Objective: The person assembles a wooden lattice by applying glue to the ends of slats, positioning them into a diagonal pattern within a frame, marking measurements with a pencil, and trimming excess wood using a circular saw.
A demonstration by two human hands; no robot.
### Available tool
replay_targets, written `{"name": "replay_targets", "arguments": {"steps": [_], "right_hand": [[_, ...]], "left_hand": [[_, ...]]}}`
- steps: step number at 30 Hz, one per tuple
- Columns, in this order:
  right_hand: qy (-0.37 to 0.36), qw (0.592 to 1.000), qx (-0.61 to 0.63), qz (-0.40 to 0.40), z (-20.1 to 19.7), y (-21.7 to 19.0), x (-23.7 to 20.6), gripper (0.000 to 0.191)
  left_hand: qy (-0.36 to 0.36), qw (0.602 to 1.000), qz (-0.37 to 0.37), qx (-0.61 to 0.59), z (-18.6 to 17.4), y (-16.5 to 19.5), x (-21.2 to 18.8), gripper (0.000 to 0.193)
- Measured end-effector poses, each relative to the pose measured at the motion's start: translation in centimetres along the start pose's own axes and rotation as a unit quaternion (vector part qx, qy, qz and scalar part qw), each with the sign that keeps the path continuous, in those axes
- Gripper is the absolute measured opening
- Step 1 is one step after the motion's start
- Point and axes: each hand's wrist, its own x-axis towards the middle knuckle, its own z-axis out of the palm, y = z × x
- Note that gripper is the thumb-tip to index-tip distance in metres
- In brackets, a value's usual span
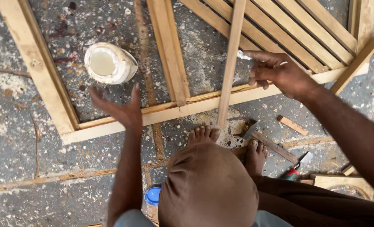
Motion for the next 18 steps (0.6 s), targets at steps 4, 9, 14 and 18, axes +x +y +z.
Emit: {"name": "replay_targets", "arguments": {"steps": [4, 9, 14, 18], "right_hand": [[-0.007, 0.989, -0.134, 0.065, -2.8, 0.6, -3.1, 0.059], [-0.043, 0.994, -0.091, 0.035, -3.5, 2.1, -7.4, 0.064], [-0.038, 0.997, -0.056, -0.028, -4.3, 4.8, -12.6, 0.069], [0.001, 0.993, -0.02, -0.12, -4.8, 7.1, -15.8, 0.069]], "left_hand": [[-0.318, 0.94, -0.059, -0.113, 0.6, 7.0, -6.9, 0.045], [-0.601, 0.795, -0.054, -0.056, 12.0, 13.7, -8.7, 0.073], [-0.544, 0.778, -0.156, -0.272, 18.0, 16.3, -8.8, 0.05], [-0.473, 0.689, -0.277, -0.474, 18.4, 17.9, -8.5, 0.052]]}}
